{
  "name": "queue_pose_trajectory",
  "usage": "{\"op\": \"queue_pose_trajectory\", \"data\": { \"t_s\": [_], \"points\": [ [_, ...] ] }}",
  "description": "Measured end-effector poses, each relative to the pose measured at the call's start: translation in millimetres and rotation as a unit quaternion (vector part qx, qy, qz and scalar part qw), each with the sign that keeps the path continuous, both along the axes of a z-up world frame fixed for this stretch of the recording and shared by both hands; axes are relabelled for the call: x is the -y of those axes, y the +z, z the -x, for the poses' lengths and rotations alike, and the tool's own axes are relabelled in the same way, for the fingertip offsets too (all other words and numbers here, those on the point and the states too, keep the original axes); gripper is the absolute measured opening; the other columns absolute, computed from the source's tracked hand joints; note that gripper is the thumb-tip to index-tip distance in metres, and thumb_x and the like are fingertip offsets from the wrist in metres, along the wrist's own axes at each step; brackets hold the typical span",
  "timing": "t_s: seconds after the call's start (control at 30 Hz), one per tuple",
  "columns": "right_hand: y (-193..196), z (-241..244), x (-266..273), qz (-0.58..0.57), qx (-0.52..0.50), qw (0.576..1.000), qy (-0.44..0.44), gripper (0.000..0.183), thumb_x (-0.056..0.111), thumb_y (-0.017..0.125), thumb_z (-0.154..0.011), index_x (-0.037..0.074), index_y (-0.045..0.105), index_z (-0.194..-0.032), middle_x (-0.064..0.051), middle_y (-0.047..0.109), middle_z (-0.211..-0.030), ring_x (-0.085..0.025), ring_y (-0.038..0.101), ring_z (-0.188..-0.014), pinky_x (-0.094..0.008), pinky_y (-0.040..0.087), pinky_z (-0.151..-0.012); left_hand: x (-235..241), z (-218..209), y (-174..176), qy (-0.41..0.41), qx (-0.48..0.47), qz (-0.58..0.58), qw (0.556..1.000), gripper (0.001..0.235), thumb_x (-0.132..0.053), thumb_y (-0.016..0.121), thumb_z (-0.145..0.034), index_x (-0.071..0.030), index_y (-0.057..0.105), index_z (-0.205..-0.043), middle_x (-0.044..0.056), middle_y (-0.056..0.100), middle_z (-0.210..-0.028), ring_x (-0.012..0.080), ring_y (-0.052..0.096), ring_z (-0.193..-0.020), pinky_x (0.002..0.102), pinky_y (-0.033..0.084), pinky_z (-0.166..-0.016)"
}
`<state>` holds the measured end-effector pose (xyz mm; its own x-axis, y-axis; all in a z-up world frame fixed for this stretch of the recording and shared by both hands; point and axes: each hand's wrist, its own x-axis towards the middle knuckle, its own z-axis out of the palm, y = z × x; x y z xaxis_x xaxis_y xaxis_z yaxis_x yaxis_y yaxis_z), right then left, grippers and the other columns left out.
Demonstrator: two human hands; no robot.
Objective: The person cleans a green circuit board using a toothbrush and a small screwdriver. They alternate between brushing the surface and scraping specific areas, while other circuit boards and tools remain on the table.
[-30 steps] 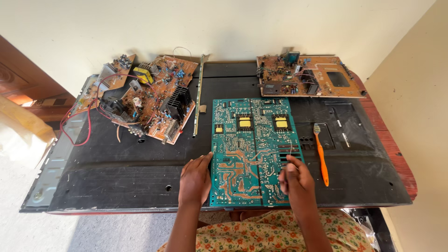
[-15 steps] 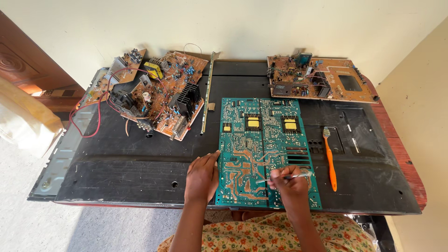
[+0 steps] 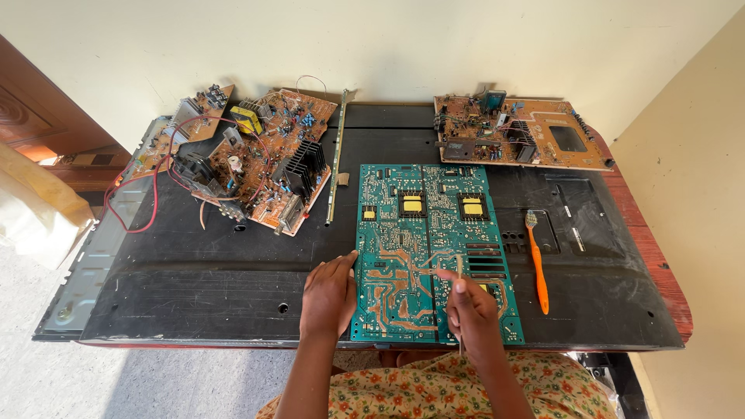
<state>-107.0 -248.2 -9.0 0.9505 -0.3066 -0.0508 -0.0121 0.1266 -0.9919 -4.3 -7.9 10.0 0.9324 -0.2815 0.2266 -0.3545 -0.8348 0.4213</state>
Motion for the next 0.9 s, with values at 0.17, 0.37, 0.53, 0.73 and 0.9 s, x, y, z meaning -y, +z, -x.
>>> {"op": "queue_pose_trajectory", "data": {
  "t_s": [0.17,0.37,0.53,0.73,0.9],
  "points": [
    [-0.7,-3.9,-4.6,0.033,-0.010,0.999,0.003,0.055,0.035,0.050,-0.101,0.006,0.052,-0.148,0.002,0.048,-0.053,-0.005,0.036,-0.039,-0.028,0.034,-0.034,0.8,0.2,4.4,0.005,-0.023,-0.007,1.000,0.040,-0.017,0.047,-0.101,-0.019,0.061,-0.139,0.003,0.068,-0.130,0.0200,0.058,-0.130,0.042,0.034,-0.120],
    [-4.4,2.2,-8.6,0.041,0.022,0.999,-0.007,0.048,0.025,0.063,-0.099,0.007,0.053,-0.142,-0.002,0.051,-0.053,-0.008,0.041,-0.041,-0.030,0.034,-0.036,1.0,1.8,6.1,0.005,-0.022,-0.001,1.000,0.039,-0.020,0.045,-0.104,-0.019,0.061,-0.139,0.004,0.069,-0.130,0.0204,0.059,-0.129,0.042,0.034,-0.120],
    [-11.8,2.4,-2.5,0.021,-0.004,1.000,0.003,0.035,0.026,0.055,-0.106,-0.001,0.071,-0.120,-0.006,0.070,-0.072,-0.013,0.066,-0.057,-0.031,0.054,-0.051,0.4,1.4,6.0,0.004,-0.020,0.002,1.000,0.039,-0.020,0.045,-0.103,-0.018,0.060,-0.139,0.004,0.068,-0.130,0.0204,0.059,-0.129,0.042,0.034,-0.120],
    [-9.4,3.9,8.9,-0.051,0.109,0.992,0.044,0.033,0.007,0.053,-0.098,-0.002,0.067,-0.127,-0.013,0.080,-0.102,-0.018,0.074,-0.094,-0.031,0.057,-0.074,0.7,1.1,4.9,0.003,-0.023,0.008,1.000,0.039,-0.020,0.045,-0.103,-0.018,0.060,-0.139,0.004,0.068,-0.130,0.0207,0.058,-0.129,0.043,0.034,-0.120],
    [-14.3,3.3,5.2,-0.009,0.084,0.996,0.009,0.036,0.009,0.068,-0.093,0.000,0.061,-0.127,-0.014,0.077,-0.105,-0.018,0.075,-0.101,-0.032,0.059,-0.079,0.4,1.1,4.7,0.005,-0.020,0.006,1.000,0.039,-0.020,0.045,-0.103,-0.018,0.060,-0.139,0.005,0.068,-0.131,0.0210,0.059,-0.129,0.043,0.034,-0.120]
  ]
}}
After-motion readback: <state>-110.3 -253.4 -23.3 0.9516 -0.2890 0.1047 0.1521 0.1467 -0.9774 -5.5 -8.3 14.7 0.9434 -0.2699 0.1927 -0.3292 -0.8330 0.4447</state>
